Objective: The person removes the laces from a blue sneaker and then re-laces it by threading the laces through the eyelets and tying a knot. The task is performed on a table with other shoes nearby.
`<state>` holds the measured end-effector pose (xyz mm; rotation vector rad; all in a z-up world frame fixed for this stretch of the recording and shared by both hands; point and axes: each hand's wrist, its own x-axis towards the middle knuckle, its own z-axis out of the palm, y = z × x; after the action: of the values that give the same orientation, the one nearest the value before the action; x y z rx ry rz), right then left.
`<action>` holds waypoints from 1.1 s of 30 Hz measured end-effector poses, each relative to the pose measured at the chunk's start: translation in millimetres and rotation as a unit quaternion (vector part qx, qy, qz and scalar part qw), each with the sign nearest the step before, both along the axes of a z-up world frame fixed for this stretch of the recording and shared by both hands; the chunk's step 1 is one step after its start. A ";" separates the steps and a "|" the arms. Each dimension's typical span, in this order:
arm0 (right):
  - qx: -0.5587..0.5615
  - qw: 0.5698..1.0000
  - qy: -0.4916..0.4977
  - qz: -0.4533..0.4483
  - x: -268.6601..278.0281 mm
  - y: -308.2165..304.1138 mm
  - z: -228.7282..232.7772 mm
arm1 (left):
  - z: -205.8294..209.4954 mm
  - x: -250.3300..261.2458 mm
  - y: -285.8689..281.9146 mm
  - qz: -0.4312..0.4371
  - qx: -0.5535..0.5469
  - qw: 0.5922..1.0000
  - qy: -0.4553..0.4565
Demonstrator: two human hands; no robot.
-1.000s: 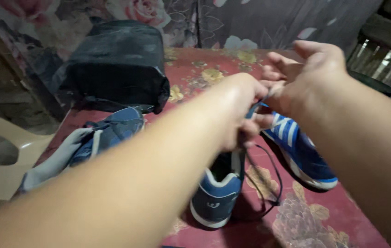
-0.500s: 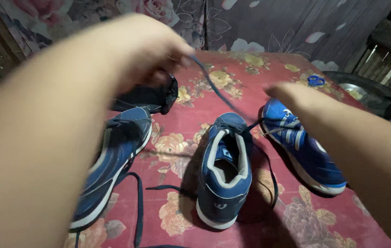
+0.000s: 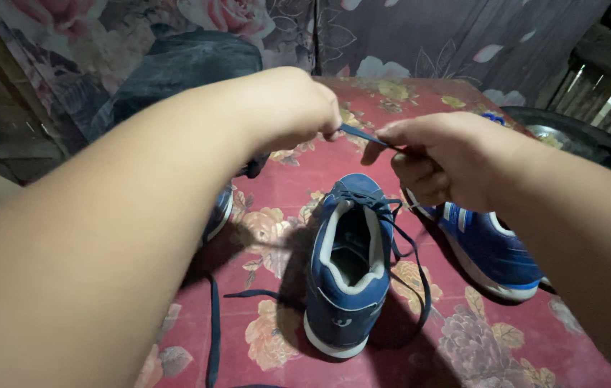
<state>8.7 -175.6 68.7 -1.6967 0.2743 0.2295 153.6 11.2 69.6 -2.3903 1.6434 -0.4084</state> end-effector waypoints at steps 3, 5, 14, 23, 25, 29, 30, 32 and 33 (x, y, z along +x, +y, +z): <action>-0.050 0.998 0.047 0.014 -0.9 7.9 9.3 | -4.7 -6.2 -12.7 -0.023 -0.058 0.998 -0.005; -0.017 0.992 0.111 0.052 -0.1 7.6 13.2 | -7.5 -19.4 -22.7 0.042 -0.115 0.988 0.098; 0.151 0.984 0.079 0.055 4.5 -22.6 -18.1 | -14.9 -60.6 -19.5 0.151 -0.324 0.887 0.290; 0.063 0.994 0.085 0.006 22.0 -8.8 -28.4 | -76.5 -97.3 -36.3 0.303 -0.115 0.900 0.290; 0.043 0.993 0.106 0.001 23.8 1.6 -39.7 | -90.8 -99.1 -31.9 0.319 -0.143 0.887 0.301; -0.042 0.992 0.092 -0.082 18.7 6.0 -54.0 | -103.8 -91.7 -21.2 0.344 -0.261 0.838 0.334; -0.103 0.988 0.101 -0.055 18.3 6.5 -56.4 | -106.7 -90.1 -19.1 0.337 -0.283 0.839 0.320; -0.228 0.967 0.116 0.004 22.2 10.3 -59.7 | -113.8 -86.5 -18.2 0.348 -0.352 0.794 0.353; -0.297 0.949 0.107 0.003 24.3 12.9 -62.4 | -118.3 -83.8 -17.3 0.365 -0.398 0.742 0.398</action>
<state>33.0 -162.7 6.3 -2.2736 0.5398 0.3621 69.8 -6.1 -48.7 -3.9692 0.4593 0.1630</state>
